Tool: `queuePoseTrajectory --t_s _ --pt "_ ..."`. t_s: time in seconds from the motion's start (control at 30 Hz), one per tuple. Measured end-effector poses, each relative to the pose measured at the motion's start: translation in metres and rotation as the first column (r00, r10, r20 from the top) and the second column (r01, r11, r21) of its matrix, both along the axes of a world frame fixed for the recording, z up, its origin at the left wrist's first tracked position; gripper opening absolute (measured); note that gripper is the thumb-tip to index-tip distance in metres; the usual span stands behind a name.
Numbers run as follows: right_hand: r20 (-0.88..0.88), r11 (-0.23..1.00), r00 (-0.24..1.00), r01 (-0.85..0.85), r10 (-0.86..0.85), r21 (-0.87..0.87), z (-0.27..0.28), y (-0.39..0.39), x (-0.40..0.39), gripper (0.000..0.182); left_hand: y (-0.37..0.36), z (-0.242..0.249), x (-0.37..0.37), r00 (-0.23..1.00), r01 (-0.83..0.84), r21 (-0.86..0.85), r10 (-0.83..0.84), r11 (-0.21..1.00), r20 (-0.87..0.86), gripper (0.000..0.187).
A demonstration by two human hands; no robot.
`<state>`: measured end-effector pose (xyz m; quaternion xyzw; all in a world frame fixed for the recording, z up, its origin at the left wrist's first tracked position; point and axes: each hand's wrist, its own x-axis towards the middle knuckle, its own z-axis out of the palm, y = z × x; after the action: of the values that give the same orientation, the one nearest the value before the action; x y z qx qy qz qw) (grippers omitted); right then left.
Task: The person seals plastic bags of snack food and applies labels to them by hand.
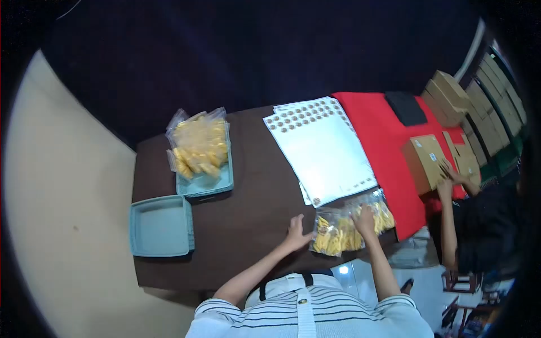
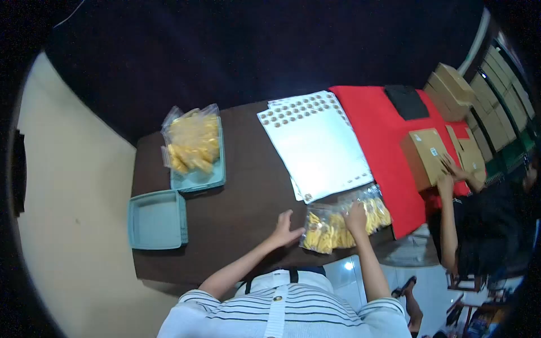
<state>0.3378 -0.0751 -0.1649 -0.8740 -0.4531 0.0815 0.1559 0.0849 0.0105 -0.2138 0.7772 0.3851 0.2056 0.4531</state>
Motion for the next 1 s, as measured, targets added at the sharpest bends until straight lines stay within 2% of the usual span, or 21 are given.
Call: queuePoseTrajectory --t_s 0.03,0.07,0.13,0.2,0.23,0.27,0.3,0.33,0.4,0.43,0.5,0.53,0.6,0.63,0.67,0.73,0.8,0.83,0.9,0.97,1.0 --pt "-0.026 0.999 0.999 0.026 -0.025 0.026 0.031 0.014 -0.013 0.049 0.022 0.012 -0.013 0.997 -0.083 0.048 0.083 0.995 0.006 0.079" --pt "0.032 0.991 0.997 -0.068 0.064 0.115 0.038 0.026 -0.017 0.044 0.048 0.006 -0.026 0.978 -0.208 0.152 0.203 0.966 0.050 0.075" --pt "0.082 0.962 0.967 -0.248 0.240 0.113 0.019 0.052 -0.013 0.040 0.097 0.042 -0.055 0.883 -0.451 0.030 0.441 0.892 0.158 0.067" --pt "0.033 0.949 0.949 -0.314 0.313 0.039 -0.002 0.077 -0.021 0.037 0.153 0.034 -0.092 0.767 -0.627 0.125 0.581 0.769 0.272 0.064" --pt "0.051 0.932 0.931 -0.362 0.362 -0.007 -0.015 0.087 -0.025 0.036 0.170 0.050 -0.110 0.706 -0.705 0.294 0.675 0.645 0.212 0.061" --pt "0.103 0.908 0.906 -0.417 0.411 0.038 -0.035 0.095 -0.028 0.034 0.192 0.051 -0.131 0.621 -0.782 0.156 0.733 0.603 0.277 0.062" --pt "0.053 0.902 0.901 -0.431 0.431 -0.024 -0.037 0.104 -0.033 0.032 0.211 0.048 -0.149 0.556 -0.826 0.147 0.744 0.544 0.371 0.063" --pt "0.001 0.892 0.895 -0.443 0.445 -0.086 -0.041 0.113 -0.040 0.030 0.217 0.057 -0.162 0.514 -0.853 0.118 0.778 0.509 0.361 0.067" --pt "0.015 0.899 0.907 -0.413 0.420 -0.147 -0.049 0.133 -0.061 0.027 0.231 0.063 -0.178 0.561 -0.806 -0.064 0.793 0.589 0.239 0.080" --pt "0.016 0.896 0.900 -0.431 0.435 -0.103 -0.050 0.138 -0.067 0.026 0.234 0.058 -0.176 0.557 -0.808 -0.065 0.795 0.585 0.240 0.080" --pt "0.034 0.906 0.913 -0.398 0.407 -0.141 -0.052 0.147 -0.078 0.027 0.240 0.044 -0.165 0.612 -0.787 0.177 0.783 0.591 0.109 0.092" --pt "0.053 0.915 0.925 -0.361 0.375 -0.180 -0.050 0.150 -0.081 0.029 0.247 0.039 -0.161 0.615 -0.786 0.173 0.781 0.594 0.111 0.092" --pt "-0.031 0.901 0.942 -0.329 0.335 -0.284 -0.044 0.157 -0.083 0.035 0.258 0.028 -0.151 0.511 -0.857 0.095 0.860 0.507 0.015 0.097" --pt "-0.030 0.900 0.945 -0.320 0.326 -0.295 -0.041 0.159 -0.083 0.035 0.261 0.029 -0.148 0.468 -0.881 0.081 0.884 0.467 -0.004 0.083" --pt "-0.028 0.901 0.948 -0.311 0.318 -0.303 -0.037 0.161 -0.081 0.035 0.263 0.031 -0.147 0.478 -0.876 0.072 0.879 0.476 0.001 0.083" --pt "-0.027 0.909 0.948 -0.311 0.316 -0.279 -0.031 0.163 -0.072 0.034 0.266 0.027 -0.151 0.490 -0.865 -0.015 0.851 0.502 0.189 0.060" --pt "-0.009 0.945 0.961 -0.275 0.277 -0.180 -0.034 0.172 -0.065 0.032 0.261 0.023 -0.160 0.574 -0.789 0.010 0.732 0.614 0.367 0.040" --pt "0.009 0.963 0.966 -0.256 0.258 -0.081 -0.038 0.178 -0.061 0.027 0.242 0.054 -0.151 0.525 -0.794 -0.074 0.741 0.604 0.418 0.037" --pt "-0.056 0.967 0.968 -0.247 0.244 -0.067 -0.041 0.195 -0.053 0.027 0.217 0.072 -0.154 0.510 -0.779 -0.140 0.748 0.611 0.424 0.040" --pt "-0.124 0.965 0.957 -0.261 0.261 0.021 -0.049 0.216 -0.044 0.025 0.183 0.112 -0.143 0.408 -0.666 -0.383 0.742 0.640 0.532 0.045" --pt "-0.149 0.960 0.949 -0.277 0.278 0.030 -0.058 0.233 -0.039 0.024 0.169 0.129 -0.139 0.414 -0.597 -0.464 0.746 0.655 0.521 0.046"
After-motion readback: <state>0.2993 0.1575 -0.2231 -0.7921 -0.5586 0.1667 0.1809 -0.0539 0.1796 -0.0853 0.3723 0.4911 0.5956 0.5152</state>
